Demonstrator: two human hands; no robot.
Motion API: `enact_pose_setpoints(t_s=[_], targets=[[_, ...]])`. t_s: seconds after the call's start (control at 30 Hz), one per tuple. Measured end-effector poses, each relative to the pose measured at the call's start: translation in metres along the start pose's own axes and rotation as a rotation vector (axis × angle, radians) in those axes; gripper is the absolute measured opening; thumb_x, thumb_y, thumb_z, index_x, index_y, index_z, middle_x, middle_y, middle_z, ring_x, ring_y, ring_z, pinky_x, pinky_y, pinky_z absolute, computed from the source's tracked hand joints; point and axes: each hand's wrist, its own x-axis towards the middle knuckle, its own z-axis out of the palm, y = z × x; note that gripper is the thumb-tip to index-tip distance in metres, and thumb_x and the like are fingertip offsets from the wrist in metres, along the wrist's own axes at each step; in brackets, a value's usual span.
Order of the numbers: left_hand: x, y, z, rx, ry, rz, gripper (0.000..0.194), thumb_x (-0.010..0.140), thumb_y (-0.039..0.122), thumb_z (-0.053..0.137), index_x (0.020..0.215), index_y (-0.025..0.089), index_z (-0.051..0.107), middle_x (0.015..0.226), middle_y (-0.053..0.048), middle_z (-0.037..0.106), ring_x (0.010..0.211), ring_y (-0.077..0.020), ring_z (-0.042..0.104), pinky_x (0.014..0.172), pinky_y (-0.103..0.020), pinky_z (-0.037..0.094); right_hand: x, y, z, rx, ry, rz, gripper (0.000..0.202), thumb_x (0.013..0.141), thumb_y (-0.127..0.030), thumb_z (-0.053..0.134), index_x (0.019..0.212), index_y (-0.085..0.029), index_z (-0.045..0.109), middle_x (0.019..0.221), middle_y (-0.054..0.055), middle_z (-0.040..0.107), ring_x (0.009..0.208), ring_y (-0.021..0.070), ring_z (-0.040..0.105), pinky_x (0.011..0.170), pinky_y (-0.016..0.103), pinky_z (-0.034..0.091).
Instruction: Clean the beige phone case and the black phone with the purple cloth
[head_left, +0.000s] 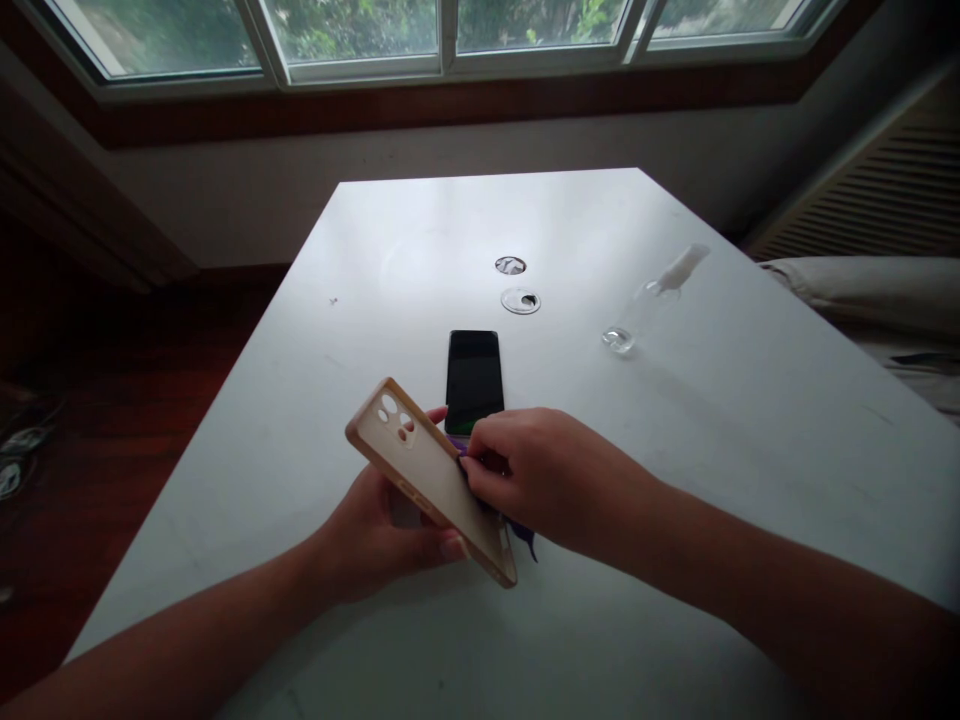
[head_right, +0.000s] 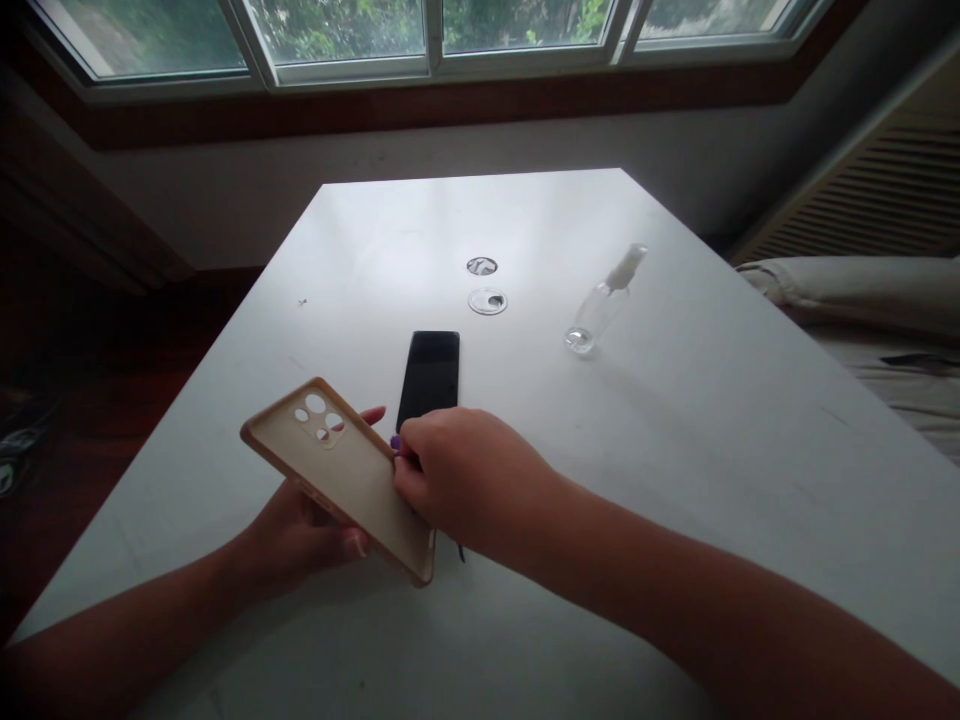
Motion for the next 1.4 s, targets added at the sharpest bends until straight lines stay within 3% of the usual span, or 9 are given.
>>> enact_pose_setpoints(t_s=[0.17,0.37,0.57,0.7,0.83,0.97,1.17,1.27,1.4], targets=[[0.0,0.002,0.004,-0.012,-0.028,-0.016,0.093,0.076,0.02,0.083,0.15,0.03,0.026,0.137,-0.012,0.057,0.121,-0.0293,0.061,0.093,-0.034,0.054,-0.001,0.0,-0.001,0.074,0.063,0.037,0.022,0.094,-0.032,0.054,0.082,-0.02,0.068,0.076,0.001,0.066,0.062,0.0118,0.052,0.056,0.026,0.032],[0.002,0.005,0.002,0.047,0.097,0.006,0.088,0.074,0.025,0.085,0.145,0.025,0.034,0.13,-0.014,0.062,0.119,-0.0328,0.061,0.099,-0.044,0.05,0.002,-0.001,-0.007,-0.071,-0.133,0.065,0.02,0.089,-0.03,0.055,0.076,-0.02,0.066,0.071,0.003,0.065,0.059,0.0147,0.053,0.053,0.027,0.03],[0.002,0.002,-0.002,-0.01,0.091,0.047,0.085,0.078,0.03,0.083,0.146,0.023,0.033,0.13,-0.016,0.061,0.123,-0.0344,0.058,0.1,-0.047,0.05,0.003,0.0,-0.013,-0.123,-0.234,0.075,0.02,0.087,-0.031,0.056,0.073,-0.021,0.066,0.067,0.002,0.063,0.054,0.0142,0.05,0.049,0.027,0.027],[0.001,0.001,-0.002,-0.026,0.076,0.032,0.082,0.079,0.032,0.082,0.145,0.024,0.034,0.131,-0.014,0.061,0.123,-0.0327,0.058,0.1,-0.043,0.05,-0.001,-0.001,-0.011,-0.077,-0.126,0.039,0.021,0.087,-0.028,0.056,0.068,-0.019,0.061,0.067,0.001,0.063,0.056,0.0123,0.049,0.05,0.026,0.028],[0.001,-0.001,-0.001,0.003,0.032,0.027,0.075,0.079,0.029,0.082,0.142,0.025,0.042,0.133,-0.012,0.061,0.124,-0.0312,0.058,0.102,-0.04,0.05,-0.002,-0.001,-0.003,0.026,0.032,-0.011,0.02,0.091,-0.027,0.056,0.077,-0.019,0.066,0.072,0.001,0.064,0.059,0.0115,0.051,0.054,0.026,0.033],[-0.001,-0.004,-0.001,-0.025,-0.064,0.04,0.071,0.08,0.029,0.081,0.142,0.027,0.044,0.132,-0.012,0.062,0.122,-0.0329,0.06,0.102,-0.044,0.05,-0.005,-0.003,-0.007,0.125,0.318,-0.056,0.017,0.096,-0.026,0.057,0.089,-0.017,0.07,0.082,0.002,0.069,0.065,0.0115,0.057,0.058,0.024,0.042],[-0.007,-0.007,-0.008,-0.029,-0.051,0.016,0.081,0.08,0.032,0.082,0.147,0.027,0.035,0.132,-0.016,0.06,0.119,-0.0353,0.061,0.102,-0.052,0.049,-0.009,-0.006,-0.027,0.221,0.695,0.009,0.018,0.095,-0.034,0.062,0.1,-0.02,0.072,0.086,0.004,0.073,0.069,0.0152,0.065,0.06,0.025,0.049],[-0.009,-0.008,-0.01,-0.034,-0.072,0.025,0.08,0.081,0.032,0.081,0.146,0.027,0.035,0.131,-0.016,0.06,0.118,-0.0352,0.062,0.1,-0.053,0.049,-0.008,-0.006,-0.028,0.283,0.761,0.018,0.018,0.092,-0.035,0.066,0.099,-0.02,0.073,0.086,0.004,0.073,0.069,0.0165,0.067,0.06,0.026,0.051],[-0.01,-0.008,-0.009,-0.046,-0.061,0.025,0.08,0.081,0.032,0.081,0.146,0.028,0.035,0.131,-0.015,0.059,0.118,-0.0347,0.061,0.099,-0.052,0.05,-0.007,-0.004,-0.028,0.381,0.692,0.049,0.019,0.091,-0.037,0.068,0.098,-0.02,0.074,0.085,0.003,0.074,0.071,0.0162,0.068,0.06,0.025,0.053]])
